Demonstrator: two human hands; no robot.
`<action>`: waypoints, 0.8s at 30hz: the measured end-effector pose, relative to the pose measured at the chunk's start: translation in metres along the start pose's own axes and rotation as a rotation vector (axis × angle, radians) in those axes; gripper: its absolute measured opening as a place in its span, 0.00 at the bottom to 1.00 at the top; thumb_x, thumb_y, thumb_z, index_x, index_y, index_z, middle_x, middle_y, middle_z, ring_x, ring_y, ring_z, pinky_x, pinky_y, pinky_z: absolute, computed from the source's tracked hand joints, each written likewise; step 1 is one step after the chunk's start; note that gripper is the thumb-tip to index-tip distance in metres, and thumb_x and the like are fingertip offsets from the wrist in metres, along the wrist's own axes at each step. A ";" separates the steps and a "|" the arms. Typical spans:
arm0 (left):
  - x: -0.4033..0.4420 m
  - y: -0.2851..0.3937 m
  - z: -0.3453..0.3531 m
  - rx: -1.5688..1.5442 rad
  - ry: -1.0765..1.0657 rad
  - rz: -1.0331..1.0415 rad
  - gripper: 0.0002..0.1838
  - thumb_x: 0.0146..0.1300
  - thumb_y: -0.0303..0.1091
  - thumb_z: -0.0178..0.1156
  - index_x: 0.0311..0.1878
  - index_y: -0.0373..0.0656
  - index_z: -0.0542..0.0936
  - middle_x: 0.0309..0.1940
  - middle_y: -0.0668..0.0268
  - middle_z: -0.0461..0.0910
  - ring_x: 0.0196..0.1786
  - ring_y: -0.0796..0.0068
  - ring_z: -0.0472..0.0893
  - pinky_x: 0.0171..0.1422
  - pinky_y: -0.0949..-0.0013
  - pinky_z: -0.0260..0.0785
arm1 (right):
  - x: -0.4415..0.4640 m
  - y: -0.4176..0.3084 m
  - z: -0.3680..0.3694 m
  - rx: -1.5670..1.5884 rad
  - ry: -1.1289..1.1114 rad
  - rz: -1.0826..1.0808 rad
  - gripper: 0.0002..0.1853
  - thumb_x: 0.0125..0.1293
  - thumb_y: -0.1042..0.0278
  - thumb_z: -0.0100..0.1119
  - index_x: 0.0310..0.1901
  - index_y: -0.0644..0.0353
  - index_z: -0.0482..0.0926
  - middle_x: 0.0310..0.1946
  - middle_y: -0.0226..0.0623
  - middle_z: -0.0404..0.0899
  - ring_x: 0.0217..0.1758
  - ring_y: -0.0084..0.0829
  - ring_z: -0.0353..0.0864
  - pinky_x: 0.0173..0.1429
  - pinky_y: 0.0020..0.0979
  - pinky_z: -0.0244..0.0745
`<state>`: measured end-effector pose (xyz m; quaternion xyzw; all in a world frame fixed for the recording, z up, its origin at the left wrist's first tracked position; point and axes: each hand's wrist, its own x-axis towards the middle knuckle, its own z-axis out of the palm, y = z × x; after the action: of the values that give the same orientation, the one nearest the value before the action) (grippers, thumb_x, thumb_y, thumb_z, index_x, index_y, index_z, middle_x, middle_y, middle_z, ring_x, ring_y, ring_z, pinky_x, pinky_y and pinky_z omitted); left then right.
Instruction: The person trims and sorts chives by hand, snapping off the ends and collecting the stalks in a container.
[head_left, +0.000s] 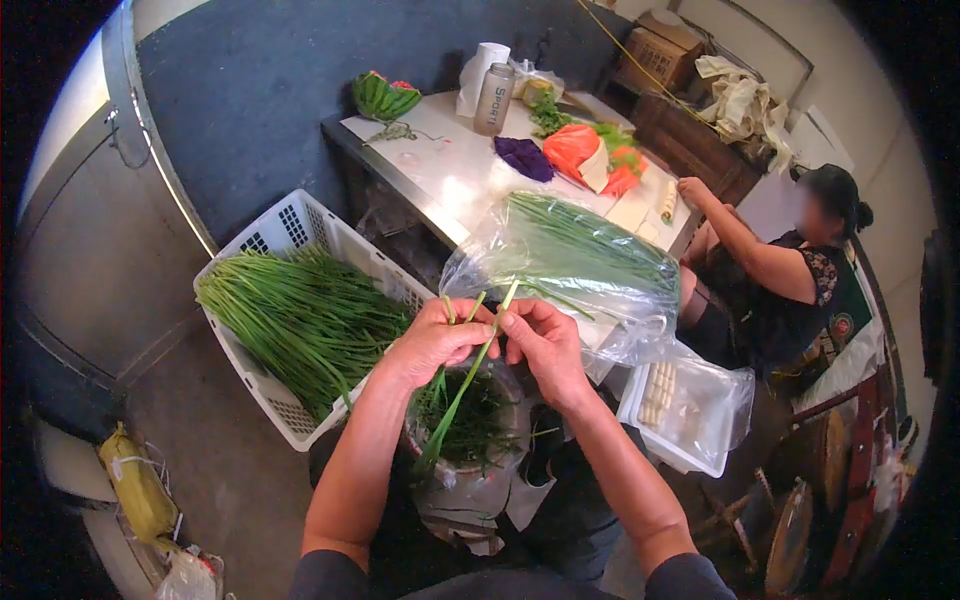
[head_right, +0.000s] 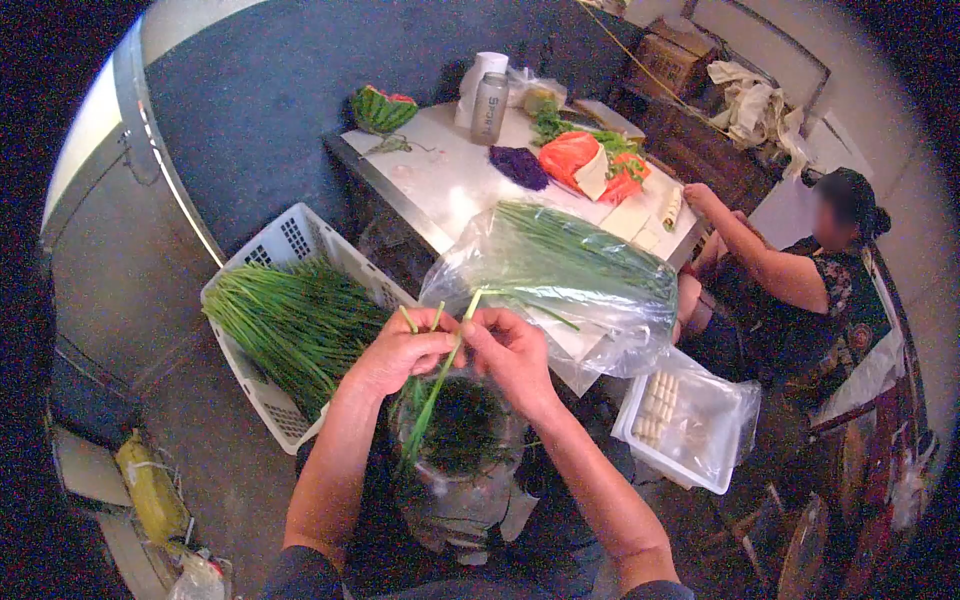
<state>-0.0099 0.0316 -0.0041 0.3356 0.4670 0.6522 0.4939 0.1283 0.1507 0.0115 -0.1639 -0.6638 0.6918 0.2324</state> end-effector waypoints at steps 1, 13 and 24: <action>0.000 0.001 0.001 0.000 0.002 -0.001 0.06 0.61 0.32 0.62 0.37 0.40 0.79 0.26 0.66 0.81 0.18 0.90 0.64 0.20 0.84 0.50 | 0.000 0.000 0.001 0.016 -0.012 -0.004 0.11 0.68 0.63 0.62 0.40 0.63 0.79 0.28 0.27 0.78 0.22 0.15 0.70 0.27 0.19 0.65; 0.000 -0.002 0.005 0.080 0.039 -0.005 0.08 0.62 0.34 0.64 0.34 0.39 0.82 0.23 0.68 0.81 0.15 0.88 0.66 0.18 0.80 0.52 | 0.001 0.025 0.004 0.039 0.061 -0.061 0.11 0.74 0.64 0.50 0.38 0.63 0.75 0.22 0.30 0.77 0.22 0.17 0.72 0.27 0.21 0.68; -0.001 0.001 0.006 0.069 0.040 -0.020 0.09 0.62 0.35 0.64 0.33 0.38 0.82 0.23 0.67 0.81 0.14 0.88 0.66 0.17 0.80 0.53 | -0.002 0.018 0.012 0.037 0.147 -0.052 0.13 0.75 0.61 0.49 0.40 0.64 0.75 0.23 0.30 0.76 0.22 0.18 0.73 0.26 0.22 0.68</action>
<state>-0.0049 0.0319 -0.0010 0.3343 0.5024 0.6374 0.4792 0.1222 0.1394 -0.0061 -0.1925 -0.6361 0.6837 0.3015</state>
